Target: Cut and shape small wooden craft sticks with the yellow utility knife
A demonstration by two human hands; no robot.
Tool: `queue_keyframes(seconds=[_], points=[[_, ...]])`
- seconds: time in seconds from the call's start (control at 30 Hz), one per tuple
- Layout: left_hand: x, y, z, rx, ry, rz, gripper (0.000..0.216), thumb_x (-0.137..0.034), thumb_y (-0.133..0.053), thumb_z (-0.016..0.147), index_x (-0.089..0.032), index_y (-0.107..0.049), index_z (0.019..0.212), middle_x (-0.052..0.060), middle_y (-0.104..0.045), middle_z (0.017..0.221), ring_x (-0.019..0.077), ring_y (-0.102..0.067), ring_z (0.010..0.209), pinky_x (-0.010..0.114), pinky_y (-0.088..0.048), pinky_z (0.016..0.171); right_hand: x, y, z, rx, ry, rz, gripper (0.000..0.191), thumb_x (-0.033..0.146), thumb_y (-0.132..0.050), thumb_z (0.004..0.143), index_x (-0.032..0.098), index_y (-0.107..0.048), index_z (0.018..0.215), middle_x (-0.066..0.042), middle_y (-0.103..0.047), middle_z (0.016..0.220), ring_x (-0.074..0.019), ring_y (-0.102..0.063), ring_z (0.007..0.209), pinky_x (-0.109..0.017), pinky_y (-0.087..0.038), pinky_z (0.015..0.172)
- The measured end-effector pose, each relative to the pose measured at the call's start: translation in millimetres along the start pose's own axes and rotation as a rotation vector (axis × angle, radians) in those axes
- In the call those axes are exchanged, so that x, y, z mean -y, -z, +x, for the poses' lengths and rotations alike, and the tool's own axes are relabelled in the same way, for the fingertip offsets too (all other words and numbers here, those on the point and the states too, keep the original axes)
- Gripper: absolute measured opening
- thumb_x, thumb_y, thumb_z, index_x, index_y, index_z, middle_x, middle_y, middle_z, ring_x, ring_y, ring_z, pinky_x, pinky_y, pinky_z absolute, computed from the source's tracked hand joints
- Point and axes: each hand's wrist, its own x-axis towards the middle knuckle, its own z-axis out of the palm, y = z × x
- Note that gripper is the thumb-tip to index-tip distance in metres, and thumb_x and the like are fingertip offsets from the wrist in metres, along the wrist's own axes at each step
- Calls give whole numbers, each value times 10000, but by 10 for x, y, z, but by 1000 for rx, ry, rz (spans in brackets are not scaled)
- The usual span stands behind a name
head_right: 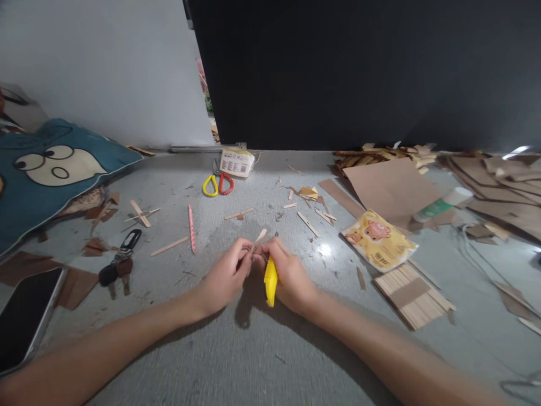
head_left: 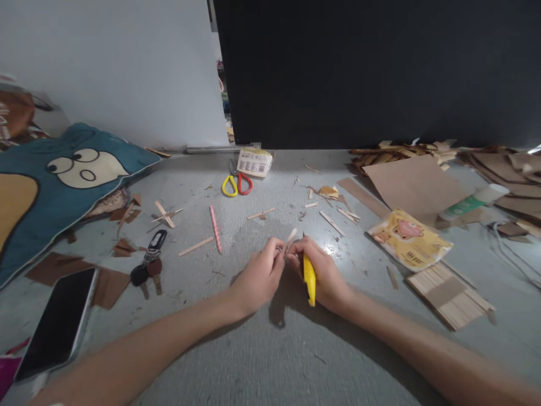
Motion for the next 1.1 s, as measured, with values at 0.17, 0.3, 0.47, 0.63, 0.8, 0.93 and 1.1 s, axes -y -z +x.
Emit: queue_keyframes(seconds=[0.17,0.3,0.47,0.63,0.8,0.93,1.1], points=[[-30,13,42,-153,-39,-224,211,-426,-421,1056,-220,-463,1074,-56,-551,663,145,-551,634,283,-421,652,16,-6,-65,-38,116,-30,62,239,-539,1050,261,-589,1021,-11,-618,882,-150,-613,703,-266,-510,648],[-98,22,16,-204,-81,-331,259,-470,-463,1045,-216,-449,1093,-52,-583,666,143,-572,646,288,-446,676,-11,10,-51,-108,187,-30,62,206,-572,1039,252,-608,1020,-8,-621,849,-142,-614,691,-255,-509,618],[-105,10,-12,-258,-116,-383,293,-489,-484,1044,-209,-460,1127,-42,-623,674,139,-582,637,282,-449,662,-43,-7,-40,-114,261,-17,119,124,-610,1006,239,-629,1033,-4,-640,860,-128,-626,724,-231,-499,617],[-74,10,-17,-281,-134,-350,305,-480,-488,1047,-203,-478,1173,-43,-630,664,133,-570,613,280,-445,657,-10,7,-24,-145,261,-20,119,112,-613,994,227,-633,1015,2,-612,824,-127,-598,678,-241,-503,604],[-83,9,-24,-238,-111,-335,353,-487,-489,1040,-180,-497,1213,-30,-630,669,146,-603,656,281,-457,672,66,53,25,-230,258,-45,152,102,-596,993,224,-654,1062,12,-576,783,-126,-556,631,-249,-488,574],[-86,-1,-35,-177,-84,-295,376,-485,-487,1037,-169,-534,1235,-25,-631,666,147,-599,652,275,-462,660,70,70,30,-251,204,-84,142,134,-587,1004,234,-652,1080,17,-559,778,-125,-551,632,-249,-482,582],[-54,-23,-49,-57,-67,-210,346,-451,-505,1029,-169,-590,1210,-20,-637,668,136,-570,604,243,-414,560,7,55,34,-253,1,-6,246,306,-690,971,256,-564,1176,44,-514,795,-108,-519,574,-233,-448,531]])
